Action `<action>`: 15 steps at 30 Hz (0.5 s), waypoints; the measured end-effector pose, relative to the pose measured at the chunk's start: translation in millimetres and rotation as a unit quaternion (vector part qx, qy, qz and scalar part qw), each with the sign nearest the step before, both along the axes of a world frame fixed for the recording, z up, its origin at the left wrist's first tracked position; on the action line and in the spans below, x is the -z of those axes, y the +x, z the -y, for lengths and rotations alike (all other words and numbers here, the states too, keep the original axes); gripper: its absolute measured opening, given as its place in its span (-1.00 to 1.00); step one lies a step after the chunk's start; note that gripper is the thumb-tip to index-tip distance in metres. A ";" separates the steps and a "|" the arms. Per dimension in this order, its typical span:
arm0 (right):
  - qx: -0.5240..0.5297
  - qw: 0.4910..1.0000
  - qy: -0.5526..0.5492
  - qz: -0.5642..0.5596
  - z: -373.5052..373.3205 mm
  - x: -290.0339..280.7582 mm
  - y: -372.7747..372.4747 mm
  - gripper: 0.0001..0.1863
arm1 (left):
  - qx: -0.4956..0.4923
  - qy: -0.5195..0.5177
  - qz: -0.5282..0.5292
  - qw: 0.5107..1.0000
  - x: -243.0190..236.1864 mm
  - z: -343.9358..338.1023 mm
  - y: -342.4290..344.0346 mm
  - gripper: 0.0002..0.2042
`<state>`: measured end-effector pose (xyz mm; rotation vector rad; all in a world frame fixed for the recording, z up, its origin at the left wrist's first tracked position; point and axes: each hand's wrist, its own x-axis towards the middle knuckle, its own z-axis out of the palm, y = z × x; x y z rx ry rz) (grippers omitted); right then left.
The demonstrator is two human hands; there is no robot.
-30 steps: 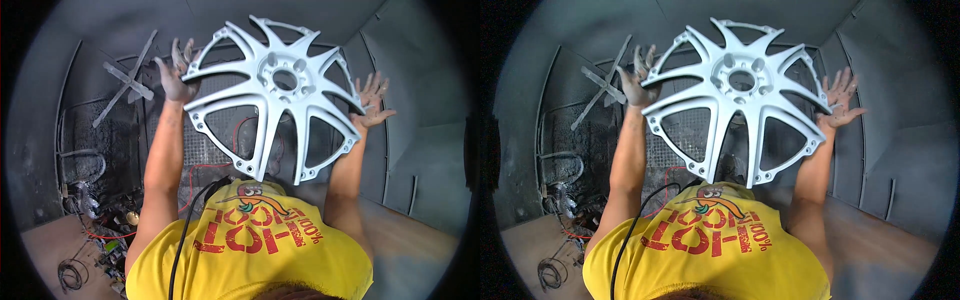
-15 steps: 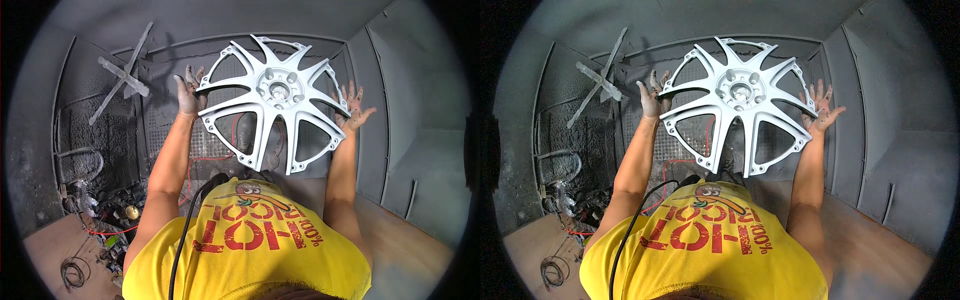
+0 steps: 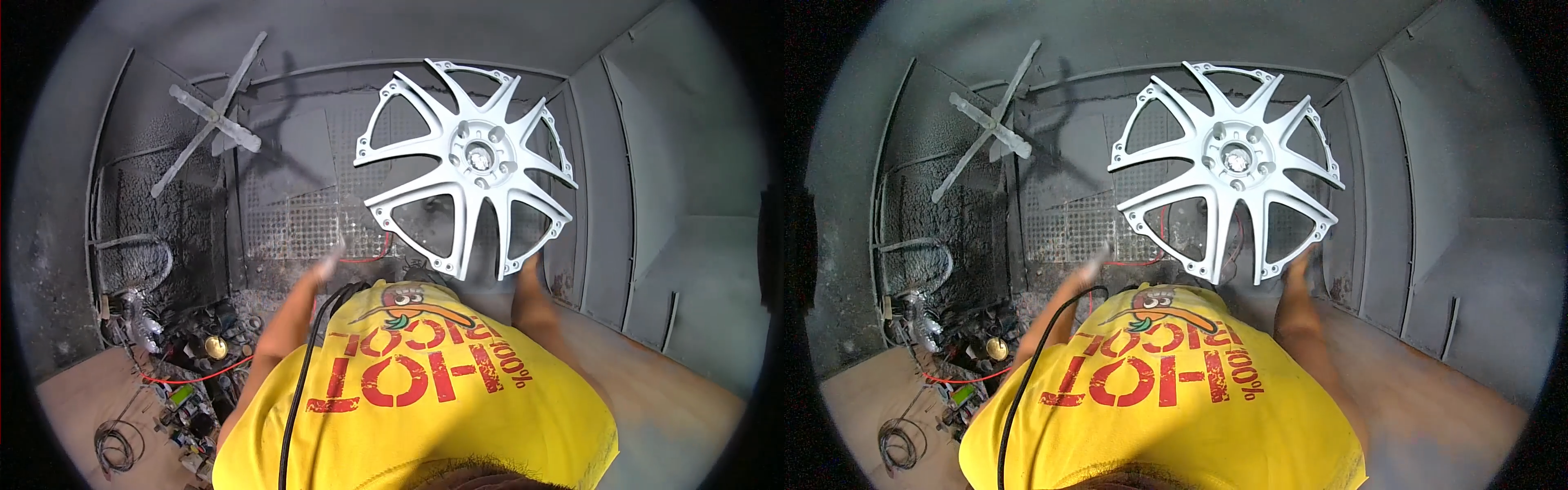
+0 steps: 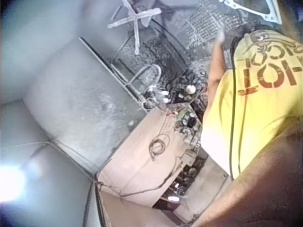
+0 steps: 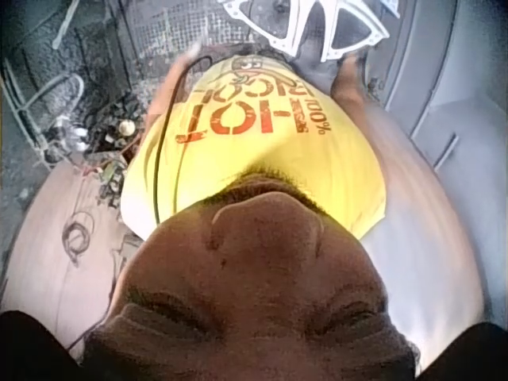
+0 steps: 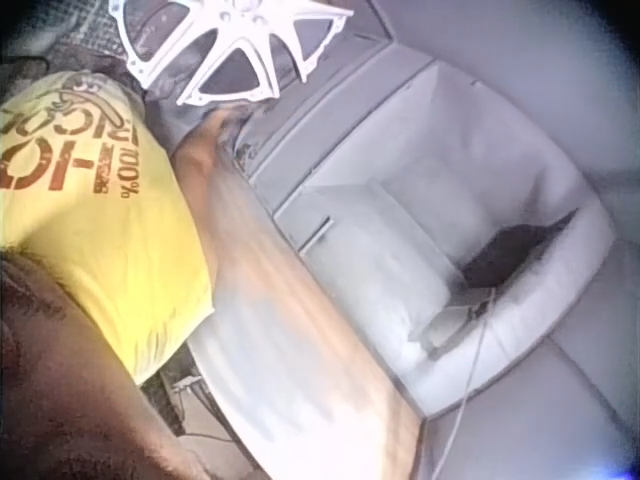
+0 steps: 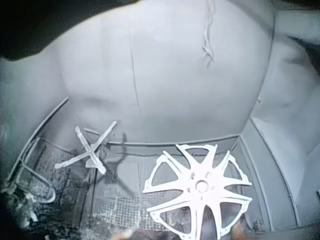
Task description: The recorder mixes black paint and uses a spray gun to apply a new coat of black paint to automotive wheel rims in a workshop environment.
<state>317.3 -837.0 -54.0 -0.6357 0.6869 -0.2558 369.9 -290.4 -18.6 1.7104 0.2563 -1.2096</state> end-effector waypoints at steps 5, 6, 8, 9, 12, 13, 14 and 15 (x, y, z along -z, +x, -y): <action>-0.287 0.952 0.061 -0.083 -131.4 20.4 -111.6 0.11 | 0.053 0.014 -0.062 0.997 -14.3 -38.8 -46.1 -0.02; -0.339 0.932 0.077 -0.098 -199.3 36.0 -98.3 0.11 | 0.058 0.012 -0.059 0.997 -13.4 -48.4 -51.2 -0.03; -0.424 0.890 0.102 -0.130 -217.5 45.7 -118.5 0.10 | 0.085 -0.003 -0.058 0.995 -5.4 -39.4 -97.0 -0.06; -0.472 0.863 0.112 -0.143 -226.0 52.0 -123.9 0.10 | 0.092 -0.009 -0.054 0.994 -0.3 -15.5 -122.1 -0.08; -0.587 0.777 0.142 -0.180 -244.5 58.4 -157.9 0.09 | 0.133 -0.032 -0.046 0.989 13.5 -38.2 -127.9 -0.13; -0.572 0.789 0.140 -0.177 -257.3 62.9 -164.0 0.09 | 0.152 -0.041 -0.043 0.987 19.0 -43.4 -127.8 -0.15; -0.632 0.747 -0.108 -0.178 -270.9 59.0 -157.0 0.09 | 0.161 -0.048 -0.042 0.985 28.3 -51.0 -128.5 -0.16; -0.651 0.652 -0.349 -0.170 -285.9 54.2 -149.5 0.10 | 0.167 -0.055 -0.041 0.984 35.7 -59.1 -129.9 -0.18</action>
